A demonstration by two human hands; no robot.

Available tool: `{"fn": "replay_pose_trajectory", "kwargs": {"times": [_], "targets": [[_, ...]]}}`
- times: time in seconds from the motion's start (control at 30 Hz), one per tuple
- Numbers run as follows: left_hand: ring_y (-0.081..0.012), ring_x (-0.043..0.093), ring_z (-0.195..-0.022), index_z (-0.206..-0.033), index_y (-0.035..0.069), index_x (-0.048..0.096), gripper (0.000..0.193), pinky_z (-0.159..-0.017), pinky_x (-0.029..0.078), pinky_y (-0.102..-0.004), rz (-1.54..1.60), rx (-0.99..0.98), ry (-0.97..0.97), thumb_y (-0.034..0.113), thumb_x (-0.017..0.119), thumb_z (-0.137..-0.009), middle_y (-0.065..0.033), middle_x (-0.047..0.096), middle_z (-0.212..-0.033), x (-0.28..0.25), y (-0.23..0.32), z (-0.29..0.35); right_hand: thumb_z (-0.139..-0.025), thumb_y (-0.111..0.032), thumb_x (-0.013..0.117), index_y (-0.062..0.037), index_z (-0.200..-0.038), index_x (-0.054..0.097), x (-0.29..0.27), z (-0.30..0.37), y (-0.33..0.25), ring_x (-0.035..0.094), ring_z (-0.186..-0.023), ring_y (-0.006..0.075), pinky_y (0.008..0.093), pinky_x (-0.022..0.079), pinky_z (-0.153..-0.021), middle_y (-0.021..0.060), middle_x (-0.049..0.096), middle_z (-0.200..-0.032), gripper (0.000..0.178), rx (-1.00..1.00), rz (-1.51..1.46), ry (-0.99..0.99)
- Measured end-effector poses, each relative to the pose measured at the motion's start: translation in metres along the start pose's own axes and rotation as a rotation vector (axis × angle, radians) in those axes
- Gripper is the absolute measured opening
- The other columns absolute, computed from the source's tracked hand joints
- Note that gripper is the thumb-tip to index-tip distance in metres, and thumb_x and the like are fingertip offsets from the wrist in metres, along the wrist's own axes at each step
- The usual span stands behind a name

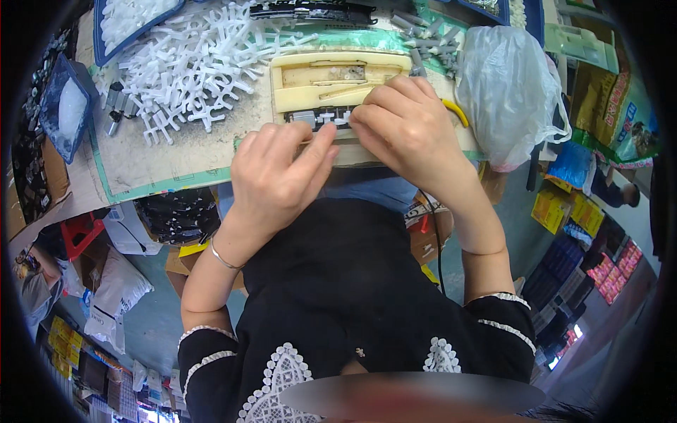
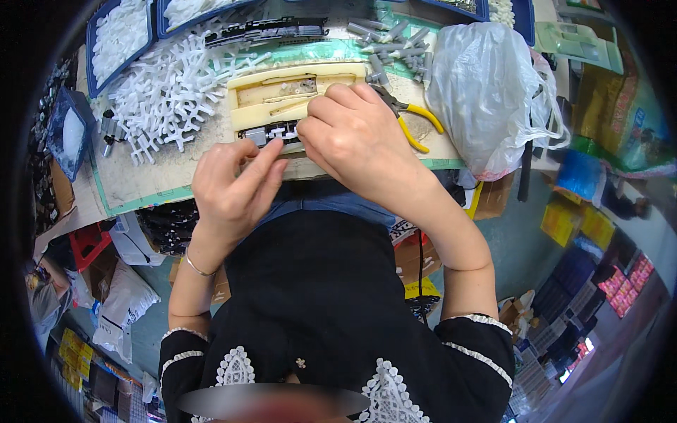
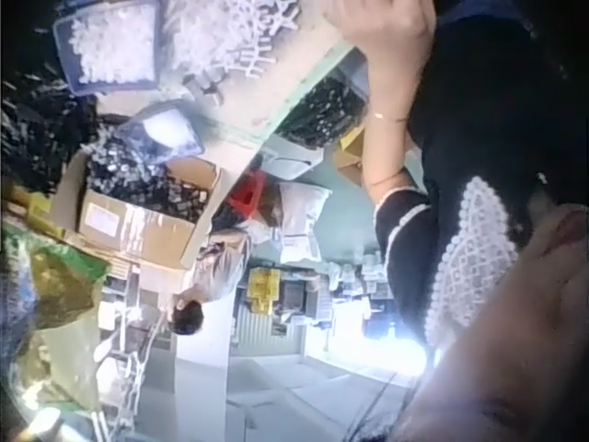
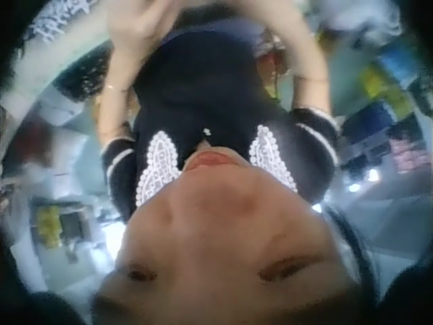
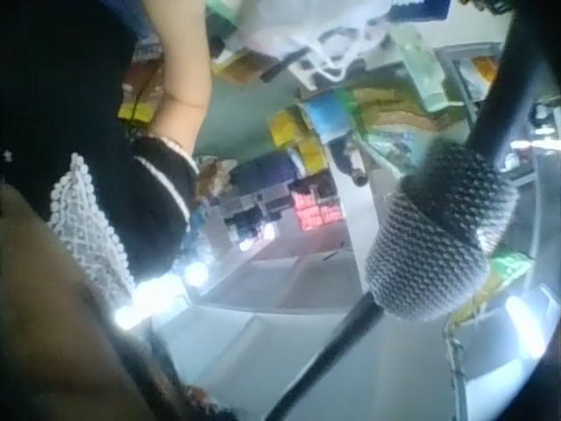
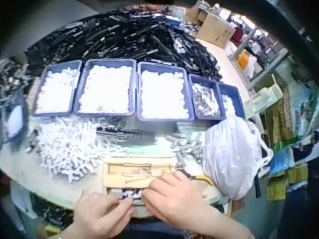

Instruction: Assembling small white plastic components into a larger black housing using hands and pliers.

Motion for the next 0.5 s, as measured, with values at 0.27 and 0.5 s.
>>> {"fn": "replay_pose_trajectory", "kwargs": {"times": [0.27,0.5], "targets": [[-0.0149,0.046,-0.059,-0.101,0.007,0.065,0.034,-0.050,0.036,-0.0270,-0.137,0.100,-0.046,0.021,0.071,-0.071,0.0003,0.046,-0.071,0.010,0.007,0.011,-0.068,-0.008,0.066,-0.0057,-0.080,0.065,-0.005,0.007,0.003,0.053,-0.079,0.0227,0.0337,0.041,-0.073,0.0052,0.055,-0.076,0.013,0.142,-0.119,0.031],[-0.0136,0.045,-0.056,-0.107,0.005,0.064,0.039,-0.049,0.035,-0.0257,-0.224,0.103,-0.117,0.022,0.067,-0.072,-0.0003,0.043,-0.066,0.021,0.016,0.012,-0.064,-0.010,0.067,-0.0059,-0.078,0.065,-0.006,-0.002,0.000,0.052,-0.084,0.0225,0.0342,0.041,-0.076,0.0058,0.053,-0.085,0.015,0.045,-0.019,0.024]]}}
Point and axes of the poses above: each hand's wrist, its own z-axis away from the middle knuckle, its own x-axis out of the palm, y = z × x, the point moved 1 cm from there along -z, towards the middle knuckle
